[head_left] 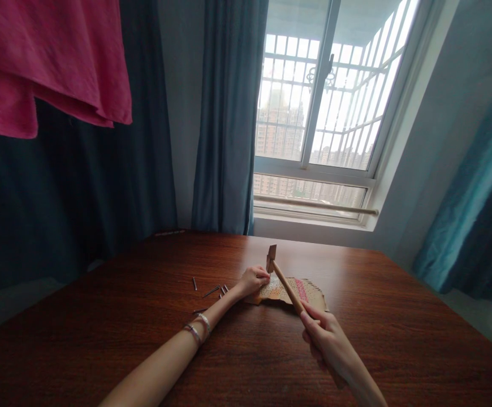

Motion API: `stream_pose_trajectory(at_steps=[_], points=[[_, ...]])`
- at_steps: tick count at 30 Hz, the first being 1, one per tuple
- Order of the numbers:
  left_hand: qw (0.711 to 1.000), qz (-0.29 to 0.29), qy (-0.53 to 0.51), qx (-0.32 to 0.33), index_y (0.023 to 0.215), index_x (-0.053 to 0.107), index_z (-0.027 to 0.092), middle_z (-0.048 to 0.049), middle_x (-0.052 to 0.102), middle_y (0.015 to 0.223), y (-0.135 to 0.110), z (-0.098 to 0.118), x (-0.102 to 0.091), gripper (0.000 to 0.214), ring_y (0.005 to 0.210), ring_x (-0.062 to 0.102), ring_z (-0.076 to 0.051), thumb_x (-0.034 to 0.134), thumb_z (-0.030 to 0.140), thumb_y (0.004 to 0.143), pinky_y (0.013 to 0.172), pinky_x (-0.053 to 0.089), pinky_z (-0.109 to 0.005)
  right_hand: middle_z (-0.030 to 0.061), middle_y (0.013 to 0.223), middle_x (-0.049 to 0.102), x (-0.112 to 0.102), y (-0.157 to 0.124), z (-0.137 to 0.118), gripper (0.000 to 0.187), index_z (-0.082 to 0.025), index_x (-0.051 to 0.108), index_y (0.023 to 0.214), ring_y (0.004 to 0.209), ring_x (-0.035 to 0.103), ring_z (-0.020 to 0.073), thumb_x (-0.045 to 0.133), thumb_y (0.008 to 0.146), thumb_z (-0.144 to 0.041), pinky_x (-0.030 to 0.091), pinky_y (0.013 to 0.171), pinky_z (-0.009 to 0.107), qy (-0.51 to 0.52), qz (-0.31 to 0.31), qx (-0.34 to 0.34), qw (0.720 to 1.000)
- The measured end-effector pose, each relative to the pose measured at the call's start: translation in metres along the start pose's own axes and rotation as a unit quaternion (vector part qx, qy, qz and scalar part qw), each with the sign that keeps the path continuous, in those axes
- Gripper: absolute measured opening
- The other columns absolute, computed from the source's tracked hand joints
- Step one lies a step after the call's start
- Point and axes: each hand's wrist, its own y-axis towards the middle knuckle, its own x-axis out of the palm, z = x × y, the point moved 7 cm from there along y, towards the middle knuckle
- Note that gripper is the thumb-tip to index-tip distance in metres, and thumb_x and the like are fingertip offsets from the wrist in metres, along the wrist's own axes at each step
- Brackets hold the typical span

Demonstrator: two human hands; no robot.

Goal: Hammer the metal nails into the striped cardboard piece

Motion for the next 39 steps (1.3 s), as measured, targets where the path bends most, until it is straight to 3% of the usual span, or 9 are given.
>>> stream_pose_trajectory(at_steps=[39], points=[[1.000,0.002,-0.001,0.012,0.072,0.073,0.018,-0.0026,0.063,0.075,-0.002,0.006,-0.002,0.016,0.071,0.058,-0.013,0.060,0.027,0.072,0.067,0.042,-0.021,-0.0062,0.053,0.045,-0.003,0.002,0.005,0.059,-0.017,0.042,0.130,0.029,0.035,0.0029,0.047,0.081,-0.051,0.028,0.023,0.012,0.007,0.007,-0.002,1.000]])
